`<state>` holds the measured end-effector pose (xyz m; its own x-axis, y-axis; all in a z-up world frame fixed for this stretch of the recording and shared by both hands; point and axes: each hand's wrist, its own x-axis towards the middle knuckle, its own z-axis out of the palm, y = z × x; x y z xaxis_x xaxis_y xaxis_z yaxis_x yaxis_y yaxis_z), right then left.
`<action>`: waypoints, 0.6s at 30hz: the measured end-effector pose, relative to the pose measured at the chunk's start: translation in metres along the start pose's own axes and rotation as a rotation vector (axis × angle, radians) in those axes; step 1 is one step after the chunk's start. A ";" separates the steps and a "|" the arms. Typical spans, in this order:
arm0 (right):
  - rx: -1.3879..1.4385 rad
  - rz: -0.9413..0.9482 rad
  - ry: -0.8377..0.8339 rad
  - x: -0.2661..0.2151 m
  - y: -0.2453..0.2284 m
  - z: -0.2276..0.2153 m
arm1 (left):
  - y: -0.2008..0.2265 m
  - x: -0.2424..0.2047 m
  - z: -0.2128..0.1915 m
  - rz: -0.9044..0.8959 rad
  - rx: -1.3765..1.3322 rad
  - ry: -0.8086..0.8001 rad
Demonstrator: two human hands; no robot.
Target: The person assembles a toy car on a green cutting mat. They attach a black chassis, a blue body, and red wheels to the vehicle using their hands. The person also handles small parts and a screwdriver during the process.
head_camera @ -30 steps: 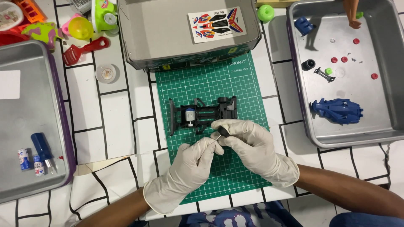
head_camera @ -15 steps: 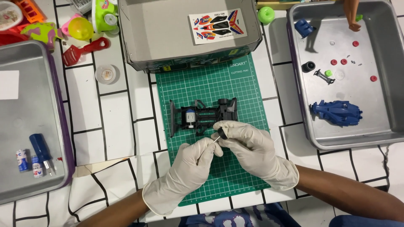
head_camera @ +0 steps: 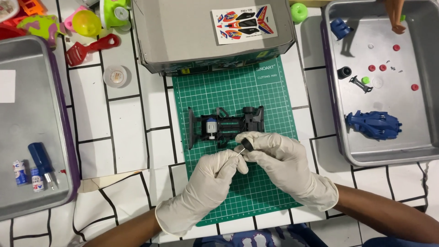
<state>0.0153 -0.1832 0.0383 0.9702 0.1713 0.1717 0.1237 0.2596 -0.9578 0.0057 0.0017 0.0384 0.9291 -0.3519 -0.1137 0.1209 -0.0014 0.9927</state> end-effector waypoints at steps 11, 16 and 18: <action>-0.074 0.156 0.143 -0.010 -0.026 0.014 | -0.030 -0.016 0.009 0.511 0.735 0.196; -0.135 0.026 0.172 -0.012 -0.016 0.017 | -0.019 -0.013 0.006 0.460 0.601 0.121; -0.027 0.009 0.147 -0.012 -0.013 0.016 | -0.015 -0.012 0.006 0.380 0.546 0.104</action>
<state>-0.0011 -0.1735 0.0525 0.9911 0.0316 0.1292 0.1185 0.2329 -0.9653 -0.0096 0.0010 0.0252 0.9041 -0.3298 0.2718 -0.3903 -0.3778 0.8396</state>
